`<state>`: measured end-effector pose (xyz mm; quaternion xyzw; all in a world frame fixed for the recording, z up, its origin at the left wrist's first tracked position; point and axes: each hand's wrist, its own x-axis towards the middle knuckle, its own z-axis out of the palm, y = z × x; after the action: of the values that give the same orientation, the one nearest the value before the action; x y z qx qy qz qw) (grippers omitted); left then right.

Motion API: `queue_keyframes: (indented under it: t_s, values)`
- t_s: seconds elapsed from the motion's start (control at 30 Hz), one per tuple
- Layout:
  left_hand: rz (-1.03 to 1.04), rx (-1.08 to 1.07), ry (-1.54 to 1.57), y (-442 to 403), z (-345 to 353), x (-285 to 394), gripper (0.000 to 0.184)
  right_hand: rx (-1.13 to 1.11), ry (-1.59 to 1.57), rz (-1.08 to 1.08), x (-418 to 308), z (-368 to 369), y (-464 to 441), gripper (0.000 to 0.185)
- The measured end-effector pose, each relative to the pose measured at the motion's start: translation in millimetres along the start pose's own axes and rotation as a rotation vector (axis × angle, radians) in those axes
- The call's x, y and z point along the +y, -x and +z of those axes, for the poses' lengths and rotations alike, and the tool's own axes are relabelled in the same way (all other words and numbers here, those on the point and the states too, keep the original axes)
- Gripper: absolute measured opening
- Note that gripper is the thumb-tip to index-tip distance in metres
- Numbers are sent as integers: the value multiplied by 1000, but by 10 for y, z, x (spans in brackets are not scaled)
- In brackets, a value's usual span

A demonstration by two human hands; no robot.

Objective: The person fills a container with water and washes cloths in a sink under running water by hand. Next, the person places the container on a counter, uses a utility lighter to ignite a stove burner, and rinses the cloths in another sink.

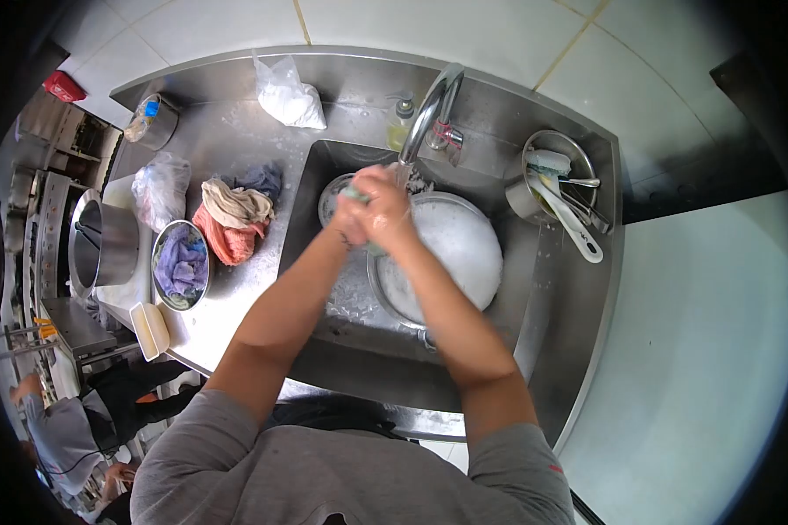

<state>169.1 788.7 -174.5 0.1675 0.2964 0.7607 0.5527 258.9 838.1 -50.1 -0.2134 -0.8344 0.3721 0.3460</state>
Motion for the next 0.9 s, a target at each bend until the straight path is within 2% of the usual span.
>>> queue_keyframes:
  t_s: [0.07,0.1,0.17,0.2,0.23,0.27,0.3,0.33,0.37,0.4,0.47,0.5,0.57,0.6,0.63,0.67,0.7,0.73,0.8,0.83,0.87,0.9]
  values:
    - [-258,86,98,31,158,65,40,50,170,-42,-90,111,8,25]
    - [-388,130,149,101,323,143,41,54,134,0,-80,28,-12,26]
    - [-393,394,-273,252,871,360,47,80,213,71,7,-23,-81,29]
    - [-367,266,-637,255,855,366,46,93,249,114,54,-37,-81,31]
    - [-324,130,-993,226,831,398,44,68,65,318,170,-62,-59,32]
    - [-265,-13,-1343,190,816,429,43,70,21,314,179,-97,-63,32]
    - [118,36,-1329,198,744,309,43,72,-21,310,173,-132,-47,33]
    - [135,72,-1241,196,675,182,44,75,-63,312,161,-156,-30,33]
    - [147,106,-1153,238,778,190,44,-46,5,304,120,-184,-37,31]
    - [156,138,-1063,259,852,177,45,-51,-117,340,74,-197,-30,30]
    - [79,198,-1000,151,691,88,39,-61,-357,410,-50,-208,-14,28]
    - [3,209,-1014,161,626,157,42,137,-639,529,-177,-211,3,21]
    - [-225,371,-299,122,677,277,47,462,-858,740,53,-276,73,19]
    - [-194,361,-182,144,760,291,46,629,-968,844,218,-286,136,19]
    - [-164,351,-69,185,854,269,46,630,-986,990,368,-253,217,25]
    - [-134,338,39,208,896,255,46,606,-1050,991,337,-222,219,26]
    - [-219,335,-75,210,836,213,42,580,-1111,992,299,-181,227,28]
    - [-367,306,40,205,764,249,40,551,-1168,995,263,-153,255,29]
    - [-664,236,275,213,905,618,38,454,-909,846,261,-68,366,29]
    - [-709,299,206,200,1006,653,43,414,-744,787,249,23,422,29]
    - [-561,338,-101,142,908,439,47,372,-581,723,283,117,467,30]
    - [-406,371,-405,61,706,89,53,337,-313,525,524,291,558,33]
